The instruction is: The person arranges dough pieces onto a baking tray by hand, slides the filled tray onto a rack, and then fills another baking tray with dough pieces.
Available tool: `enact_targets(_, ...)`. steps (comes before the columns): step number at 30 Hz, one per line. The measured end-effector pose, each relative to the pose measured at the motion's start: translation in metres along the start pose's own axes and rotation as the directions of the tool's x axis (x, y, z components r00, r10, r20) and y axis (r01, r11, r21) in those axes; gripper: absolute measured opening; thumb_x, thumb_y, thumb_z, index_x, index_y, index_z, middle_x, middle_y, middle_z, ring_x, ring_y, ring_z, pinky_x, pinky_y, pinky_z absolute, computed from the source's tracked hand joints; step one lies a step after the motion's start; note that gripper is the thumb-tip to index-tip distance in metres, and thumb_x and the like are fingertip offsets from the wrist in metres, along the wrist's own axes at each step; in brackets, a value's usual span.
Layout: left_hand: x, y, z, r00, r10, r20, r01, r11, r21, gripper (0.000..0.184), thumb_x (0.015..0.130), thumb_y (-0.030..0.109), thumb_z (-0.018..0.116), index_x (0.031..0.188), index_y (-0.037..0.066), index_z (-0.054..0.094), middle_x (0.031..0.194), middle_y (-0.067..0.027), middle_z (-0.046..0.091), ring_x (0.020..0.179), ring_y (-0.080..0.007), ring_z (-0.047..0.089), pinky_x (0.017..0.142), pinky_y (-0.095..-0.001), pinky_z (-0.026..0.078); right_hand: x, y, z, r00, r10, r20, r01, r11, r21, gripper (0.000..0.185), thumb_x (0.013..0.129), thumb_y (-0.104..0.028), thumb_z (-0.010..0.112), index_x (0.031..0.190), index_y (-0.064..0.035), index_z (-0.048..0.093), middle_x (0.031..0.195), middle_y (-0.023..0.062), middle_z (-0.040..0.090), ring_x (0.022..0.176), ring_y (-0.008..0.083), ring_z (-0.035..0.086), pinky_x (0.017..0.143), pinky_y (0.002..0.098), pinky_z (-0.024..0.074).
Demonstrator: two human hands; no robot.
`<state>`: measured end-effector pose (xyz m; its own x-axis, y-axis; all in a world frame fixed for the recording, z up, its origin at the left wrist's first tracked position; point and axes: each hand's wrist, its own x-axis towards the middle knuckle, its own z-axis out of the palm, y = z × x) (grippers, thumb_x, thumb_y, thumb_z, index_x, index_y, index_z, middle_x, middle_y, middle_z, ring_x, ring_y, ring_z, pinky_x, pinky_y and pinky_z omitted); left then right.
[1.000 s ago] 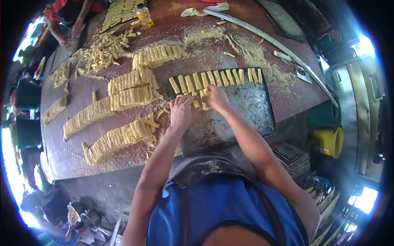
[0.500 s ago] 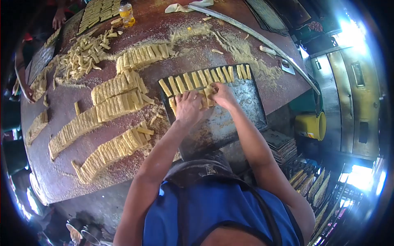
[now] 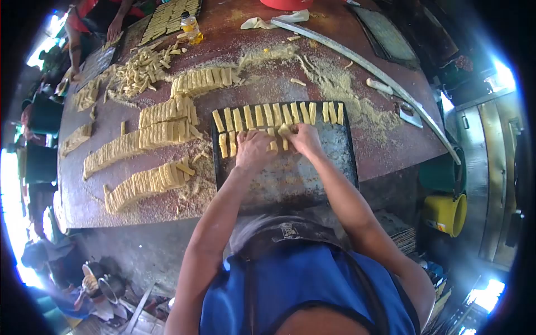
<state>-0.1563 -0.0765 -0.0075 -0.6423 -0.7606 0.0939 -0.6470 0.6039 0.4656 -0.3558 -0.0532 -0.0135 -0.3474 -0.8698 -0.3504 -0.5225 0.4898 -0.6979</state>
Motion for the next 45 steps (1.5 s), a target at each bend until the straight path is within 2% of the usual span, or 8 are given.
enact_targets(9,0.018,0.05,0.026,0.997,-0.053,-0.054,0.058,0.993,0.106,0.042,0.078,0.031,0.078,0.117,0.018,0.069,0.116,-0.0004,0.061,0.117,-0.0232,0.053,0.103,-0.048,0.032,-0.016,0.025,-0.027,0.968,-0.242,-0.068,0.209,0.926,-0.316,0.029,0.084,-0.032,0.066,0.095,-0.0051,0.072,0.091,0.0227,0.07,0.09,0.042,0.068,0.08,0.0512,0.0554)
enact_targets(23,0.02,0.046,0.004,0.987,-0.154,0.048,0.151,0.987,0.059,0.053,0.073,0.039,0.082,0.119,0.017,0.069,0.126,-0.0031,0.062,0.124,-0.0237,0.051,0.105,-0.0458,0.031,0.003,0.021,-0.016,0.954,-0.295,-0.045,0.29,0.952,-0.1,0.014,0.087,-0.012,0.06,0.094,-0.0049,0.071,0.086,0.0203,0.071,0.083,0.0347,0.071,0.074,0.0448,0.0561)
enact_targets(27,-0.033,0.013,-0.047,0.966,-0.098,-0.24,0.076,0.992,-0.102,0.048,0.076,0.037,0.082,0.117,0.016,0.07,0.118,-0.0052,0.066,0.117,-0.0249,0.056,0.102,-0.047,0.033,-0.018,0.009,-0.012,0.874,-0.429,-0.228,0.427,0.902,-0.06,0.014,0.089,-0.012,0.066,0.099,-0.0043,0.07,0.084,0.0131,0.073,0.071,0.0236,0.071,0.066,0.0385,0.057)
enact_targets(31,-0.104,-0.063,-0.093,0.816,-0.414,-0.403,0.413,0.906,-0.093,0.039,0.078,0.027,0.081,0.114,0.014,0.071,0.12,-0.008,0.068,0.119,-0.0282,0.058,0.106,-0.0456,0.036,-0.046,-0.049,0.034,0.954,-0.185,0.235,0.076,0.911,0.406,0.028,0.09,-0.015,0.069,0.111,0.0025,0.065,0.095,0.0129,0.071,0.07,0.017,0.07,0.058,0.0306,0.0581)
enact_targets(34,-0.154,-0.12,-0.144,0.849,-0.494,-0.188,0.515,0.853,0.086,0.062,0.072,0.032,0.086,0.128,0.017,0.063,0.135,-0.0061,0.058,0.131,-0.0269,0.048,0.115,-0.0493,0.028,-0.083,-0.122,0.095,0.657,-0.27,0.704,-0.242,0.809,0.536,0.042,0.089,-0.021,0.071,0.119,0.0055,0.059,0.098,0.0172,0.068,0.081,0.0188,0.07,0.071,0.0306,0.0623)
enact_targets(36,-0.177,-0.147,-0.169,0.877,-0.476,-0.072,0.481,0.865,0.143,0.085,0.066,0.033,0.089,0.14,0.018,0.051,0.145,-0.005,0.049,0.138,-0.0265,0.039,0.116,-0.053,0.024,-0.094,-0.157,0.151,0.618,-0.306,0.724,0.045,0.934,0.355,0.043,0.089,-0.027,0.071,0.116,0.0039,0.058,0.098,0.0173,0.067,0.093,0.0234,0.068,0.079,0.0409,0.0584)
enact_targets(42,-0.192,-0.192,-0.161,0.938,-0.347,0.027,0.337,0.925,0.177,0.095,0.062,0.025,0.09,0.145,0.016,0.044,0.146,-0.0066,0.047,0.14,-0.0283,0.036,0.118,-0.0602,0.013,-0.092,-0.194,0.238,0.925,-0.368,0.092,0.379,0.878,-0.292,0.049,0.085,-0.033,0.074,0.11,0.0053,0.056,0.095,0.0207,0.067,0.084,0.0312,0.069,0.084,0.0444,0.0567)
enact_targets(45,-0.189,-0.196,-0.156,0.946,-0.325,0.017,0.321,0.94,0.117,0.093,0.061,0.022,0.089,0.143,0.016,0.046,0.144,-0.0076,0.049,0.139,-0.0293,0.038,0.118,-0.0601,0.012,-0.099,-0.208,0.241,0.975,-0.047,0.218,-0.004,0.974,0.225,0.042,0.085,-0.028,0.074,0.105,0.0054,0.06,0.091,0.0177,0.068,0.077,0.0261,0.07,0.07,0.0393,0.0598)
